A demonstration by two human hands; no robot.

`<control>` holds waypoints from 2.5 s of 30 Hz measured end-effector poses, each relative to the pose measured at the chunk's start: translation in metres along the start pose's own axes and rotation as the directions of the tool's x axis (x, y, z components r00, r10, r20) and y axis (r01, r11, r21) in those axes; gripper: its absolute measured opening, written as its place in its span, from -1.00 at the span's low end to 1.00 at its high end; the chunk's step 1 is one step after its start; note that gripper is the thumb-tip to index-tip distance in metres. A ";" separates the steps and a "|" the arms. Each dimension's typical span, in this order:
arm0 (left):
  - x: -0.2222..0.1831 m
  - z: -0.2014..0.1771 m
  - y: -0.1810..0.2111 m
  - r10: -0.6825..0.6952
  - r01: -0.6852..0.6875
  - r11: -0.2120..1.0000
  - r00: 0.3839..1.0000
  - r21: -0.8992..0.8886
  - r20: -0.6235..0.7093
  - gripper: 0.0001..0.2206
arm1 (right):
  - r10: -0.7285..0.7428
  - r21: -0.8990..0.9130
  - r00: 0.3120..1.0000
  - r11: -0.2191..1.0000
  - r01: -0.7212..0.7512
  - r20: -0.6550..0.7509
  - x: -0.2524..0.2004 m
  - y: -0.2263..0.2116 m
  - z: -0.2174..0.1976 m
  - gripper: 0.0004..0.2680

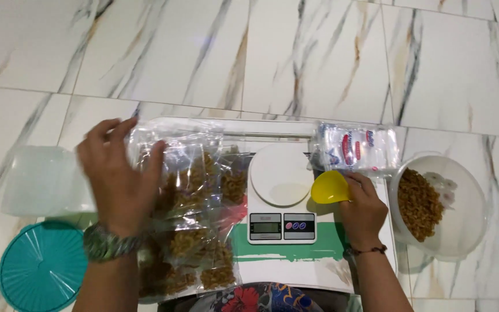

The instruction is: Scooping small food items into plastic bags and weighing them on a digital scale for portioning.

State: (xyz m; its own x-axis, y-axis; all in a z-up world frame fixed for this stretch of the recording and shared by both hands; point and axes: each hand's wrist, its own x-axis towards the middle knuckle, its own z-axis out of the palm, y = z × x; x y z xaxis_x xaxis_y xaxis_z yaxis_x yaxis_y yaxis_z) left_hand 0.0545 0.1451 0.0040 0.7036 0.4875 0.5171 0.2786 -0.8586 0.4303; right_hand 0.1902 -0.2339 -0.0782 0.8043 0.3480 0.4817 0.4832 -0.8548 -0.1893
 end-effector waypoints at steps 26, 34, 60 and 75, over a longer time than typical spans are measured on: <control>-0.067 0.007 0.127 0.204 0.475 0.688 0.600 -0.549 0.774 -0.89 | 0.051 0.738 0.745 0.109 -0.666 0.665 -0.017 -0.052 -0.092 -0.79; -0.080 0.015 0.139 0.207 -0.118 0.924 0.955 -0.363 0.215 -0.44 | 0.123 0.792 0.842 0.290 -0.536 0.525 -0.004 -0.078 -0.102 -0.88; -0.081 0.015 0.130 0.227 0.570 0.478 0.655 -0.668 0.721 -0.94 | -0.096 0.684 0.686 -0.057 -0.728 0.722 -0.020 -0.087 -0.094 -0.96; -0.070 0.010 0.144 0.268 0.063 0.806 0.848 -0.589 0.457 -0.99 | -0.007 0.616 0.942 0.759 -0.213 0.335 -0.006 -0.089 -0.084 -0.90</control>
State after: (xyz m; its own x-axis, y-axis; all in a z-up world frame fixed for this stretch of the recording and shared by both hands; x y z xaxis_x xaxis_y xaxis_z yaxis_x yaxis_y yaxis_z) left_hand 0.0518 -0.0146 0.0222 0.9702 0.1107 0.2156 -0.1163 -0.5677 0.8150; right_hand 0.1134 -0.1919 0.0073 0.8704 0.4625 0.1689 0.4081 -0.4858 -0.7730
